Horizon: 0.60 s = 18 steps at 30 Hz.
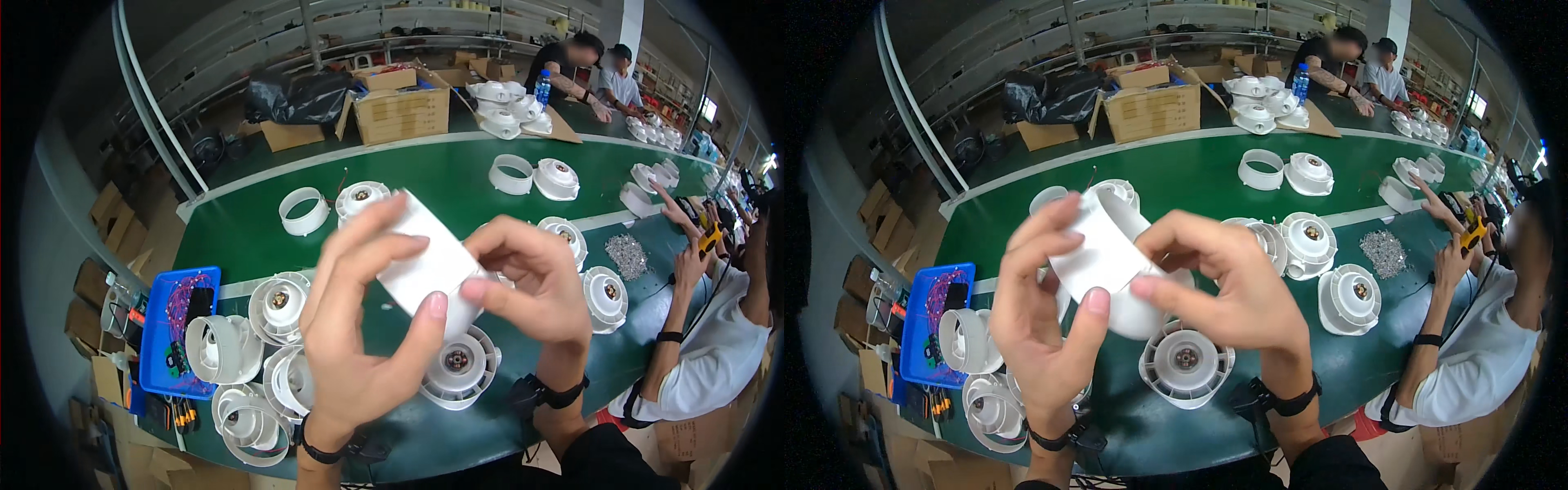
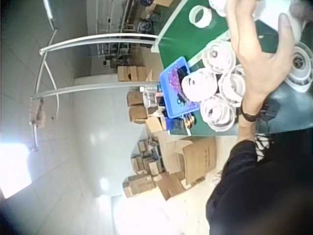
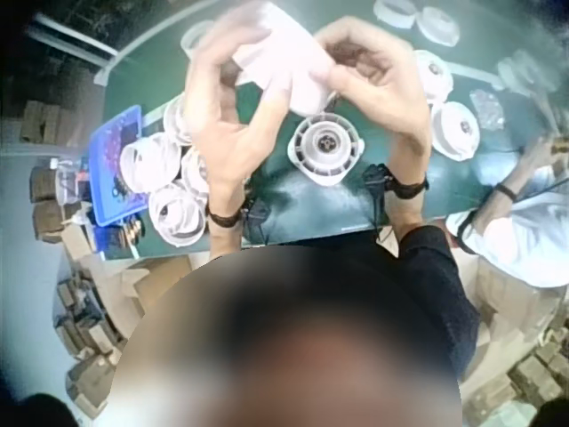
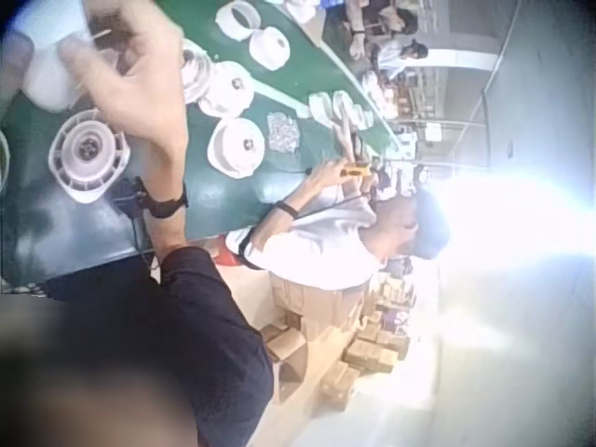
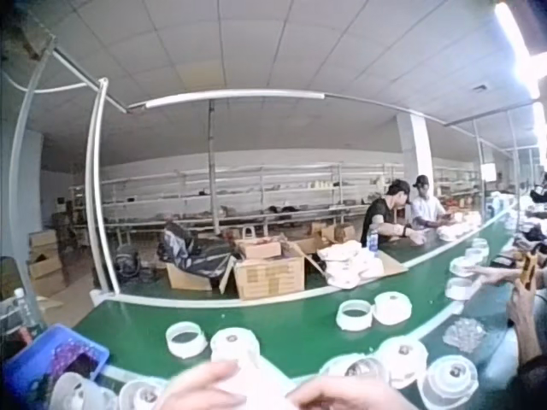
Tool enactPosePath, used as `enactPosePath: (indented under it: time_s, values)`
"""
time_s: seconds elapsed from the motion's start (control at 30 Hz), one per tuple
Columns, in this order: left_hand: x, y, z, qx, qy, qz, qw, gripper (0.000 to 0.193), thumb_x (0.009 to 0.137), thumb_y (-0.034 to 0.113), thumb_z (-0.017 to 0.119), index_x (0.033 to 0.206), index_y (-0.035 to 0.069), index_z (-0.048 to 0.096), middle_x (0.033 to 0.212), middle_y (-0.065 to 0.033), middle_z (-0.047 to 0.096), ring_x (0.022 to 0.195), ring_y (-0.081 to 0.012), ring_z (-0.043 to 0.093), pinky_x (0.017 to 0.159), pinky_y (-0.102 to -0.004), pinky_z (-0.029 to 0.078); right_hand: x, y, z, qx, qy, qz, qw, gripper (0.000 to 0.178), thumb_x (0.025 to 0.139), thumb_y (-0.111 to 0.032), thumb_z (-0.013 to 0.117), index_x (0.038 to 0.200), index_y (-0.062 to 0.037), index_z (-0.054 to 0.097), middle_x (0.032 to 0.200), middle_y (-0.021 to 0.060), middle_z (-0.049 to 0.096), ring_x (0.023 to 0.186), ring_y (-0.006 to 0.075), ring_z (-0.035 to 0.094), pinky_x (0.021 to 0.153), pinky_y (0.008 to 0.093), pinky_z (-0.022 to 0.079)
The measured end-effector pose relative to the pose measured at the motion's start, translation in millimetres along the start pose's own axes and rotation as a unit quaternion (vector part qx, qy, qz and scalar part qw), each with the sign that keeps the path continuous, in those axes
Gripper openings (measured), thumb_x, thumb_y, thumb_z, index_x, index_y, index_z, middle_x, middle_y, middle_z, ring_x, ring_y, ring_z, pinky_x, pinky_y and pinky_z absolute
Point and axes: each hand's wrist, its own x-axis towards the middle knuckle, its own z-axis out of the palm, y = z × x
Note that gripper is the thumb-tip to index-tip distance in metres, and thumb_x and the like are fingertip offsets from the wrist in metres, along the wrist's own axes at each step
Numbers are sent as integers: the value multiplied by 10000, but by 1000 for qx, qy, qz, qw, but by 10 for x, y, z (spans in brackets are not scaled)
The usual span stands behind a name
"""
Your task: The person assembles white plastic housing components for electronic devices, likely smoke detectors. They pick up a base unit with internal wiring and a separate white plastic ring, align the parts, and press them together to snap-fit the assembly. The person repeats this process for multiple units, handling them one at a time on a green workbench.
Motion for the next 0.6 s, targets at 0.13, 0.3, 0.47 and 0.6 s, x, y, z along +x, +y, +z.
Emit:
enactPosePath:
  time_s: [0.13, 0.3, 0.47, 0.6]
  values:
    - [25, -59, -55, 75, -19, -40, 996, 690, 769, 145, 759, 1364, -30, 458, 1465, -226, 432, 1355, -344, 456, 1124, -453, 363, 25, 65, -98, -3, 3, -73, 997, 157, 899, -17, 688, 1028, 56, 635, 959, 68, 656, 902, 119, 620, 835, 280, 506]
    - [39, -183, 11, -104, -55, -112, 987, 1039, 721, 220, 844, 1506, -33, 212, 1424, -261, 428, 1314, -354, 487, 1125, -461, 350, 2, 90, -175, 49, -16, -98, 994, 161, 899, -23, 677, 1025, 67, 632, 973, 88, 650, 910, 140, 615, 829, 294, 501]
    - [62, -127, 30, -198, -61, -136, 969, 1164, 721, 257, 849, 1538, -30, 73, 1404, -268, 428, 1309, -356, 493, 1127, -455, 343, 23, 147, -196, 100, -57, -125, 985, 172, 900, -41, 683, 1019, 72, 631, 984, 123, 661, 934, 173, 617, 843, 309, 493]
    - [59, -103, 50, -214, -42, -143, 965, 1152, 715, 270, 841, 1536, -31, 90, 1389, -253, 434, 1298, -339, 495, 1117, -446, 356, 58, 179, -230, 83, -81, -156, 981, 169, 895, -56, 696, 991, 72, 639, 982, 150, 673, 943, 196, 629, 836, 317, 493]
